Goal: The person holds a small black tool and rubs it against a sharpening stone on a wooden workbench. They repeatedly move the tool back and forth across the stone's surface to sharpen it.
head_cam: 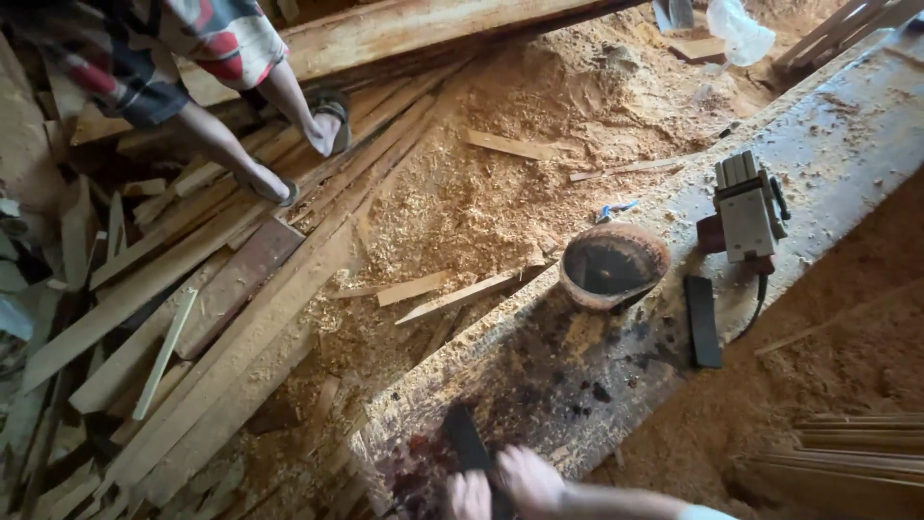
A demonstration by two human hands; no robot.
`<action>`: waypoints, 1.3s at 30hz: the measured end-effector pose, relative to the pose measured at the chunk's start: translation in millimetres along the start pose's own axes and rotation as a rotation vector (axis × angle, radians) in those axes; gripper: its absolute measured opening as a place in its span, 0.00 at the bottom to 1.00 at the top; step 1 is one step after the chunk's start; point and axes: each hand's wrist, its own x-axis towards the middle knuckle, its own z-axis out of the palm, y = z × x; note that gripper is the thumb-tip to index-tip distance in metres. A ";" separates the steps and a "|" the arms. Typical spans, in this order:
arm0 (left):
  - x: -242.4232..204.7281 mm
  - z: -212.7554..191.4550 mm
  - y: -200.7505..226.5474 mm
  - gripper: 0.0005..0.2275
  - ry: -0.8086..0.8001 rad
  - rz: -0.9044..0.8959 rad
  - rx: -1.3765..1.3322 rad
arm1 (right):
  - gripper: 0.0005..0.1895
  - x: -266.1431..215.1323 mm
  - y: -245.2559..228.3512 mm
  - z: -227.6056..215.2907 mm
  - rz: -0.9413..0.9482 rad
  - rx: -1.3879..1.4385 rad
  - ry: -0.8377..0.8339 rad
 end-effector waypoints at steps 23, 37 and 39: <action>42.2 -1.1 -33.1 0.13 -0.283 0.041 -0.214 | 0.18 60.4 4.1 -64.4 0.107 -0.053 -0.177; 51.0 -52.2 -22.1 0.07 -0.127 0.018 -0.324 | 0.06 34.5 -16.0 -84.3 -0.063 -0.242 -0.053; 35.0 -85.0 -7.3 0.06 -0.104 0.045 -0.387 | 0.08 -3.5 -35.7 -73.1 -0.091 -0.246 -0.088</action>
